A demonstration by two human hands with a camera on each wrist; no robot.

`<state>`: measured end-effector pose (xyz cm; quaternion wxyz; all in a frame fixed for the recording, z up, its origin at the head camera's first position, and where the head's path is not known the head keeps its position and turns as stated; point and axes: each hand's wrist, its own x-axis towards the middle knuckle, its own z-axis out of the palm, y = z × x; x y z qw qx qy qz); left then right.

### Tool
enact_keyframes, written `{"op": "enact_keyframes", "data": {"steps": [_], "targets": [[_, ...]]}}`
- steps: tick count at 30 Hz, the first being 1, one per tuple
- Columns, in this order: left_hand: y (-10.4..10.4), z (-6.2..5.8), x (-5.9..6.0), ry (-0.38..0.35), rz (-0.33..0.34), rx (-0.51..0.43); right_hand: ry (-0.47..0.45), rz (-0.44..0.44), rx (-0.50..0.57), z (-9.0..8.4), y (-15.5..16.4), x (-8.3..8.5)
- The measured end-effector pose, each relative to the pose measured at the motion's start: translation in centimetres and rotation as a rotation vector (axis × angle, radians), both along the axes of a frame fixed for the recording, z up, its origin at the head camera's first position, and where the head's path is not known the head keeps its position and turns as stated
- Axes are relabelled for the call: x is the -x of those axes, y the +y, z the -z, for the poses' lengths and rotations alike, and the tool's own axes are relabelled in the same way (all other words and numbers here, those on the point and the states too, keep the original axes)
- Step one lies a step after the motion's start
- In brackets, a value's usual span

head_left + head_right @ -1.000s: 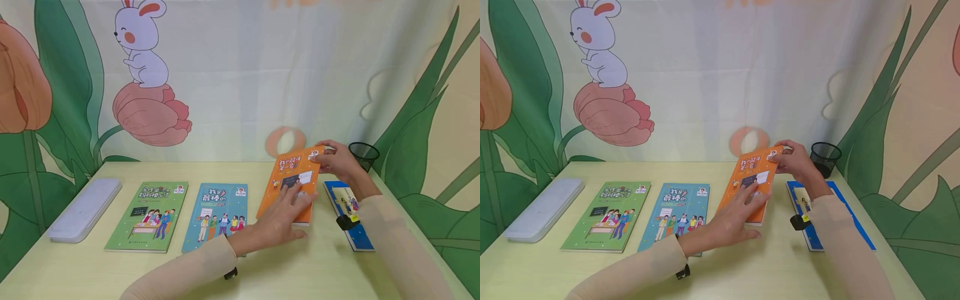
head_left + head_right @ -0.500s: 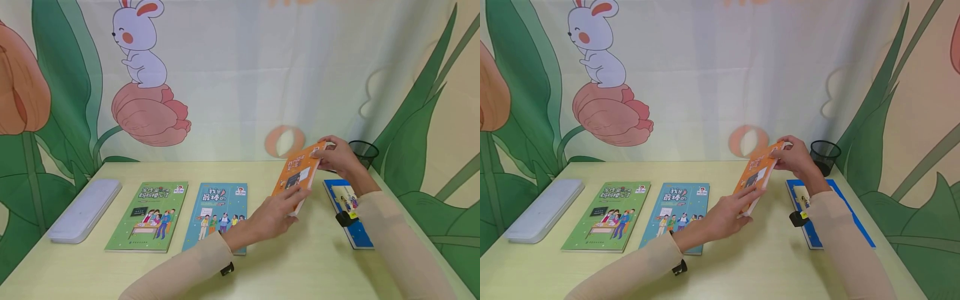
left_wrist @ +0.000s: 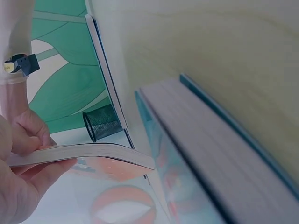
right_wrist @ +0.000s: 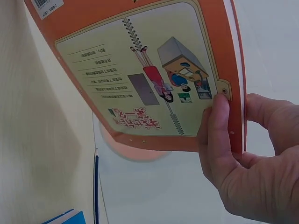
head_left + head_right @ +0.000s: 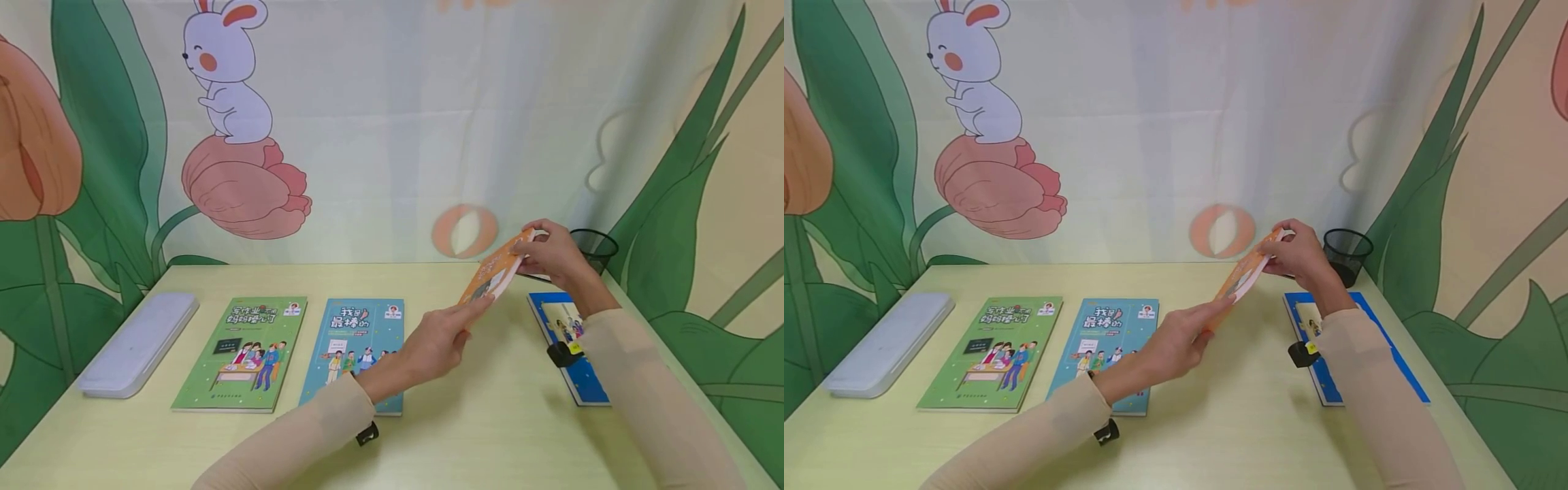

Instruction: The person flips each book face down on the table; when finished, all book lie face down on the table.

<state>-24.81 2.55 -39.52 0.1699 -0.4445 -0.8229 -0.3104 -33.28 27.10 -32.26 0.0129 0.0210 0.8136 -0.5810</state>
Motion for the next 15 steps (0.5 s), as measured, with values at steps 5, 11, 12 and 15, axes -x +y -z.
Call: {"op": "enact_keyframes", "data": {"steps": [5, 11, 12, 15], "targets": [[-0.1, 0.3, 0.3, -0.001, 0.000, -0.097, 0.008, 0.010, -0.016, -0.4, -0.2, -0.1], [-0.2, 0.6, 0.5, -0.015, -0.023, -0.178, 0.023, 0.008, -0.030, -1.0, -0.6, -0.4], [-0.2, 0.6, 0.5, -0.019, -0.026, -0.189, 0.024, 0.012, -0.037, -1.1, -0.6, -0.4], [-0.2, 0.6, 0.4, -0.021, -0.031, -0.213, 0.030, 0.018, -0.050, -1.4, -0.8, -0.6]]}}
